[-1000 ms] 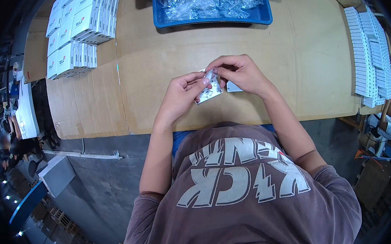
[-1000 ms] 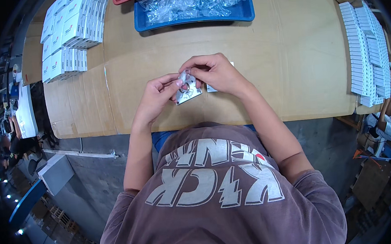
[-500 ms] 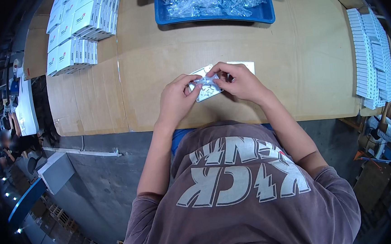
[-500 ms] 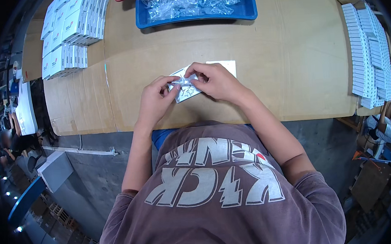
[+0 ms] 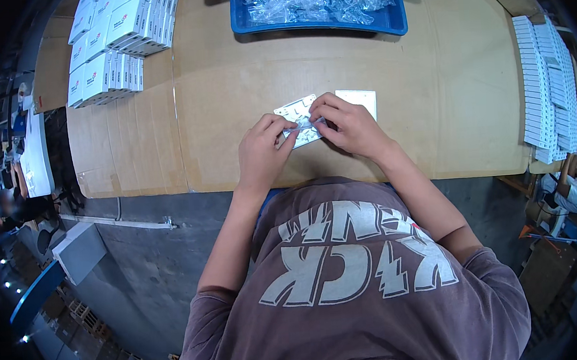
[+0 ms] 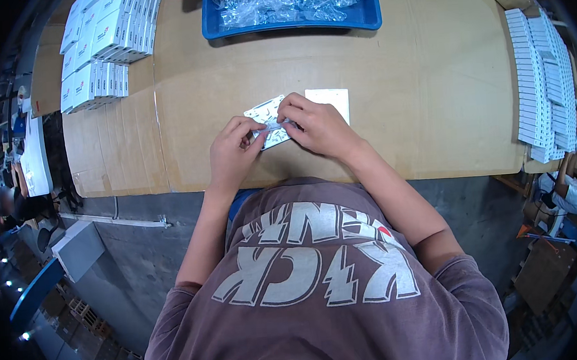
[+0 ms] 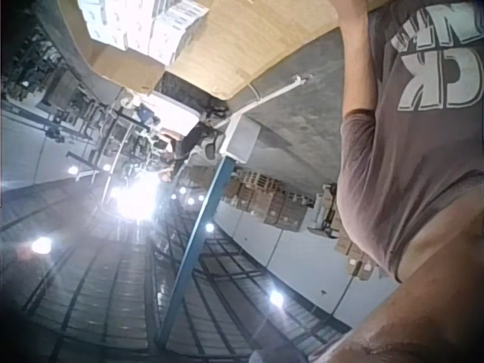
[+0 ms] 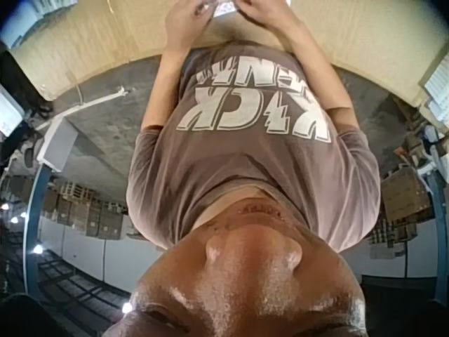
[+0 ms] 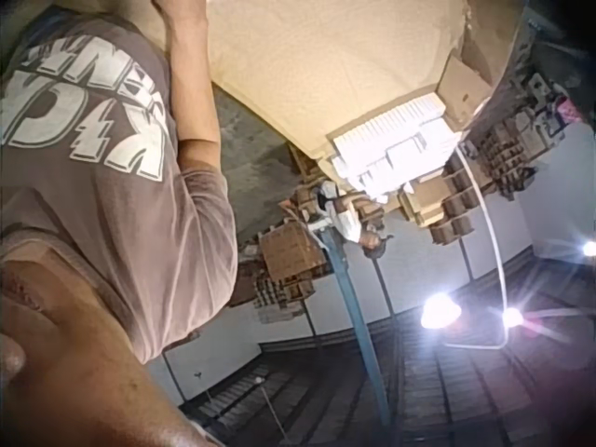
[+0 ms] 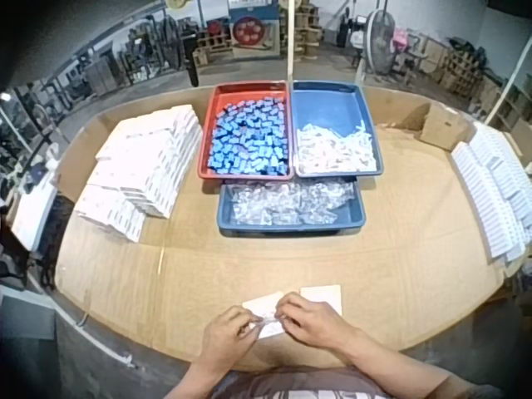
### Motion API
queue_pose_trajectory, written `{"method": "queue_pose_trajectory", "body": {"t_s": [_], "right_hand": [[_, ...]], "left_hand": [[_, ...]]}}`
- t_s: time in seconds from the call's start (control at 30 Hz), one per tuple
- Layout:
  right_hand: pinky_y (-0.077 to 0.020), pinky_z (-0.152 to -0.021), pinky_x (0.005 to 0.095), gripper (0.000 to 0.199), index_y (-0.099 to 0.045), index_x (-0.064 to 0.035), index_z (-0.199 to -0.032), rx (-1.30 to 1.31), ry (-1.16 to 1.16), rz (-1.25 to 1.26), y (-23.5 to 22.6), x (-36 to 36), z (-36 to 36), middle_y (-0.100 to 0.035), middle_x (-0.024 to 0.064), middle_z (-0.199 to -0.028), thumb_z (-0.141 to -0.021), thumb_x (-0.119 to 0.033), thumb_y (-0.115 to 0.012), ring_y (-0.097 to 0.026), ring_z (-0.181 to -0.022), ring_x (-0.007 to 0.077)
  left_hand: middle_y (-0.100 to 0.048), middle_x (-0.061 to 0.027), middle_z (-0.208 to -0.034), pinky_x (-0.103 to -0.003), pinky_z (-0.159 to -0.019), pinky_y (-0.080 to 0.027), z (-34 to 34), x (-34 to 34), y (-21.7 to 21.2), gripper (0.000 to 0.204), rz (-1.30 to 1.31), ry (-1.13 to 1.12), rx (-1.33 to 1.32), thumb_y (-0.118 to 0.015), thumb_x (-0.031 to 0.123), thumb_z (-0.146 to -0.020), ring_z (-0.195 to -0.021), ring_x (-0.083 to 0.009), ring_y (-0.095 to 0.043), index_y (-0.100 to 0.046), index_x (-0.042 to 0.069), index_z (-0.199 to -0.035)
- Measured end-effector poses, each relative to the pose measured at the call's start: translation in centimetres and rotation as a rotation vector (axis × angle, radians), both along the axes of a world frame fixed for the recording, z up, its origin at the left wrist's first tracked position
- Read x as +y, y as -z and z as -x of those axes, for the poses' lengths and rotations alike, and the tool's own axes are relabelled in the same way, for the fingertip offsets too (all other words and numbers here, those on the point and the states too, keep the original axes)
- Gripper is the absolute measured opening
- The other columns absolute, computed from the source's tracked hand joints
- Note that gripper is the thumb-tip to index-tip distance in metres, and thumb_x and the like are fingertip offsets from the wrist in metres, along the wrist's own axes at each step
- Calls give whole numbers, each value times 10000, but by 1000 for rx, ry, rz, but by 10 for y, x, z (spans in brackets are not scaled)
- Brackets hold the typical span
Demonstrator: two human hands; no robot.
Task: Sorts electronic component accessories into plastic packets and places them inside cardboard product packages.
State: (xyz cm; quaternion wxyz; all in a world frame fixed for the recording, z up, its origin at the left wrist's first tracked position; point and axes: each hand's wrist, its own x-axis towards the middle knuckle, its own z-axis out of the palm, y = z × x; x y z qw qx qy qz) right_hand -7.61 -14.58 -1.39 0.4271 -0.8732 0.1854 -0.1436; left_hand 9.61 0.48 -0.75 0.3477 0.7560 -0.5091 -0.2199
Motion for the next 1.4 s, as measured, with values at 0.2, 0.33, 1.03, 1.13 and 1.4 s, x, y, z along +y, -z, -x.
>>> {"method": "queue_pose_trajectory", "body": {"t_s": [0.2,0.33,1.03,1.13,1.4], "right_hand": [[-547,-662,388,112,-665,-63,-975,18,26,42,-4,2,1,-638,45,-1022,-874,-93,-705,-681,-758,267],[-549,-655,393,101,-672,-66,-950,32,17,75,-5,2,3,-642,47,-991,-861,-98,-708,-680,-759,270],[-558,-675,413,105,-729,-46,-922,170,64,180,-21,5,3,-648,55,-1009,-855,-121,-702,-696,-796,272],[-559,-684,418,92,-723,-41,-901,185,14,222,-22,5,0,-646,72,-994,-844,-107,-696,-696,-799,282],[-558,-706,418,67,-711,-23,-827,167,107,200,-21,7,-1,-634,86,-1006,-826,-89,-697,-683,-866,268]], "left_hand": [[-687,-43,-931,-284,-621,-512,3,-3,-5,128,32,1,-21,-787,107,-866,-672,-163,-644,-754,37,-969],[-694,-53,-925,-298,-634,-525,-3,-2,1,125,11,62,-2,-773,104,-875,-694,-169,-663,-752,24,-968],[-672,-19,-887,-327,-659,-488,9,-7,5,108,61,70,-112,-773,118,-858,-640,-179,-621,-764,91,-962],[-670,-22,-896,-336,-679,-491,9,-4,8,116,75,76,-129,-773,118,-856,-678,-193,-630,-767,99,-970],[-674,-61,-1028,-365,-763,-493,16,1,9,238,205,122,-192,-795,130,-814,-852,-251,-626,-778,106,-1050]]}}
